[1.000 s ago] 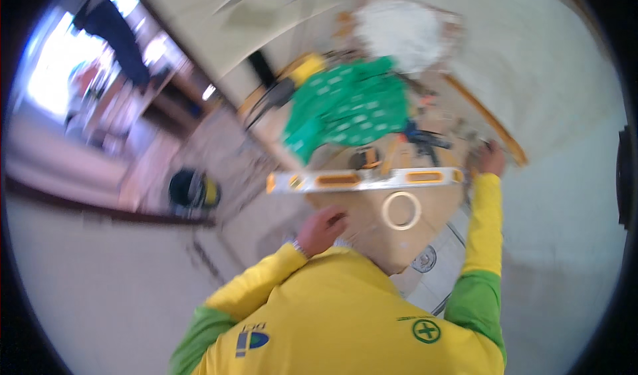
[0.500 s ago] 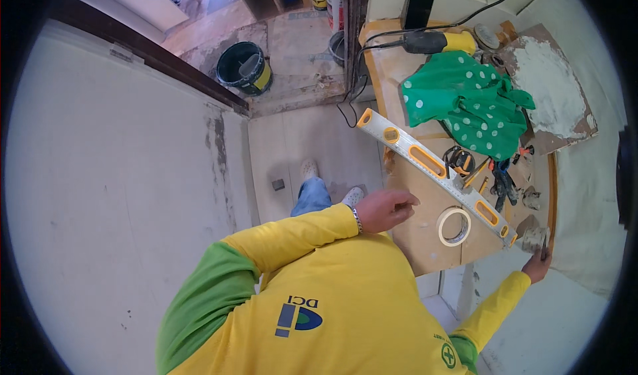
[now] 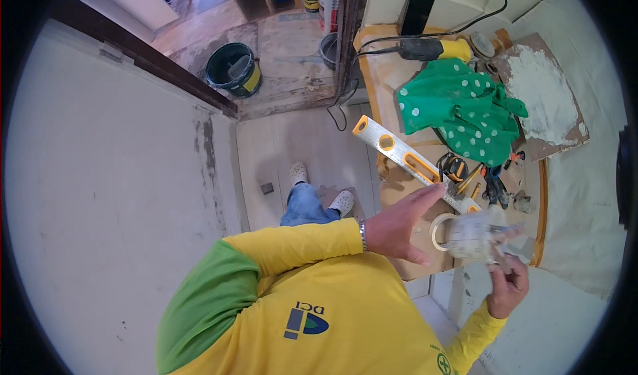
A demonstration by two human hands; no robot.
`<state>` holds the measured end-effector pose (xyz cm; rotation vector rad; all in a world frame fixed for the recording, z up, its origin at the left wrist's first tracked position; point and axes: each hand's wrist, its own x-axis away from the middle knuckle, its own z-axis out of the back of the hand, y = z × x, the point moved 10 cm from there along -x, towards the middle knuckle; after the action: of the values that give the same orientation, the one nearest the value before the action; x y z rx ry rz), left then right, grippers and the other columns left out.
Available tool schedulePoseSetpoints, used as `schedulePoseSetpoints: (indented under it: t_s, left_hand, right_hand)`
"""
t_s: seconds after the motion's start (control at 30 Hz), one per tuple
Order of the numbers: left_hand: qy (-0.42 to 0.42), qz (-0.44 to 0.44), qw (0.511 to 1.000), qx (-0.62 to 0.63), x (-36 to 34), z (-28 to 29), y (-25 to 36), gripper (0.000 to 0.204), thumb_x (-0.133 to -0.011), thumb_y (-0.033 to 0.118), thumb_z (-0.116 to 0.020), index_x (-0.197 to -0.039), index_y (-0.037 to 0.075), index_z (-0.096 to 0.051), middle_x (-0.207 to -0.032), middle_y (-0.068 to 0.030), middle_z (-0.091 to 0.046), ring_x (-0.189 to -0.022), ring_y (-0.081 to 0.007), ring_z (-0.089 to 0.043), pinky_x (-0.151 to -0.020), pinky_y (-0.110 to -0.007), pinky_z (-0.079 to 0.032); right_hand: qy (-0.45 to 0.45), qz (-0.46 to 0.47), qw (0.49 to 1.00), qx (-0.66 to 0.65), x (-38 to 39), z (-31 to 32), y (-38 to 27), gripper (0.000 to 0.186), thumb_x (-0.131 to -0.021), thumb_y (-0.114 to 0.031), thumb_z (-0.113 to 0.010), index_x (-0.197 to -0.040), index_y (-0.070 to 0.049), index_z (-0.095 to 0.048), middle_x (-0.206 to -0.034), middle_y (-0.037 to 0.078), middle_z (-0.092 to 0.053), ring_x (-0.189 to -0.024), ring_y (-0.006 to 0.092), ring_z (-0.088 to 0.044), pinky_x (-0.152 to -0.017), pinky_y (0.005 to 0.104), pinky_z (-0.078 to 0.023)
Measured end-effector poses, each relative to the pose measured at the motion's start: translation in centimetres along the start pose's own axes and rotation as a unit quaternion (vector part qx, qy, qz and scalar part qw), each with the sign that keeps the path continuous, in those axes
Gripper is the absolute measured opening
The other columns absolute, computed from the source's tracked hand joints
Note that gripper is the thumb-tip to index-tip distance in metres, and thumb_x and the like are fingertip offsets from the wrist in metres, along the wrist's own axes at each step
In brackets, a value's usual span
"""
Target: The person prepares a small batch of white mortar in a cup, then uses a small spatula to apply the mortar to a section of a tiled wall by hand, smoothing it into the gaps.
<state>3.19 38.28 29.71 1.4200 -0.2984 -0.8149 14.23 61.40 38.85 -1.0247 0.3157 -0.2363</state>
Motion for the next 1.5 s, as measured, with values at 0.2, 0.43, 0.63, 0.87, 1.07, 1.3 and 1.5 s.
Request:
schedulePoseSetpoints:
  t_s: [0.2, 0.43, 0.63, 0.87, 1.07, 1.3, 1.5]
  left_hand:
    - [0.058, 0.078, 0.995, 0.026, 5.1, 4.5, -1.4, 0.115, -0.058, 0.027, -0.090, -0.146, 0.001, -0.022, -0.142, -0.0190, -0.038, -0.134, -0.0314, -0.036, -0.110, -0.041, -0.030]
    - [0.249, 0.060, 0.967, 0.020, 13.8, 13.2, -4.3, 0.094, -0.060, 0.013, -0.088, -0.137, 0.005, -0.033, -0.131, -0.0146, -0.049, -0.120, -0.0286, -0.051, -0.101, -0.038, -0.041]
    - [0.326, -0.008, 0.911, -0.253, 20.1, 19.9, 0.8, 0.090, -0.057, 0.014, -0.087, -0.134, 0.006, -0.039, -0.130, -0.0155, -0.048, -0.120, -0.0354, -0.046, -0.102, -0.043, -0.039]
    - [0.354, 0.001, 0.884, -0.306, 27.3, 24.2, 2.2, 0.089, -0.059, 0.020, -0.086, -0.133, 0.005, -0.040, -0.130, -0.0168, -0.049, -0.119, -0.0364, -0.047, -0.101, -0.044, -0.039]
    - [0.391, 0.034, 0.866, -0.310, 31.4, 27.5, 0.6, 0.082, -0.060, 0.014, -0.085, -0.130, 0.004, -0.044, -0.127, -0.0182, -0.051, -0.116, -0.0365, -0.050, -0.099, -0.043, -0.042]
    - [0.429, 0.133, 0.850, -0.277, 34.3, 30.2, -6.4, 0.086, -0.059, 0.010, -0.079, -0.134, 0.004, -0.039, -0.128, -0.0163, -0.049, -0.118, -0.0363, -0.047, -0.102, -0.044, -0.038]
    - [0.469, 0.193, 0.821, -0.263, 35.9, 32.7, -13.7, 0.083, -0.062, 0.013, -0.081, -0.134, 0.006, -0.040, -0.128, -0.0159, -0.050, -0.118, -0.0358, -0.048, -0.101, -0.043, -0.037]
  right_hand:
    - [-0.247, 0.155, 0.956, 0.022, -2.1, -16.3, -6.7, 0.020, -0.070, -0.002, -0.075, -0.089, -0.001, -0.068, -0.083, 0.012, -0.069, -0.074, 0.0235, -0.064, -0.068, 0.0323, -0.049]
    - [-0.293, 0.098, 0.951, -0.020, -1.7, -24.4, -10.8, 0.017, -0.077, -0.005, -0.072, -0.094, -0.003, -0.070, -0.081, 0.012, -0.068, -0.066, 0.0232, -0.062, -0.060, 0.0302, -0.048]
    - [-0.271, 0.190, 0.943, 0.026, 1.7, -32.5, -17.6, 0.015, -0.080, -0.008, -0.069, -0.094, -0.005, -0.069, -0.077, 0.012, -0.066, -0.065, 0.0261, -0.062, -0.059, 0.0317, -0.048]
    - [-0.269, 0.343, 0.892, 0.120, 7.0, -44.3, -21.1, 0.013, -0.079, -0.011, -0.069, -0.092, -0.008, -0.069, -0.082, 0.012, -0.067, -0.072, 0.0295, -0.065, -0.062, 0.0365, -0.051]
    - [-0.379, 0.368, 0.840, 0.125, 9.7, -51.6, -21.1, 0.012, -0.080, -0.008, -0.067, -0.091, -0.008, -0.069, -0.083, 0.012, -0.068, -0.072, 0.0304, -0.065, -0.062, 0.0360, -0.052]
    - [-0.521, 0.144, 0.841, -0.009, 6.1, -59.4, -16.4, 0.011, -0.084, -0.007, -0.064, -0.093, -0.004, -0.068, -0.082, 0.015, -0.067, -0.068, 0.0240, -0.066, -0.062, 0.0307, -0.051]
    - [-0.568, 0.022, 0.823, -0.001, 3.2, -68.5, -8.5, 0.012, -0.083, -0.008, -0.066, -0.094, -0.004, -0.069, -0.082, 0.014, -0.068, -0.070, 0.0252, -0.067, -0.065, 0.0316, -0.052]
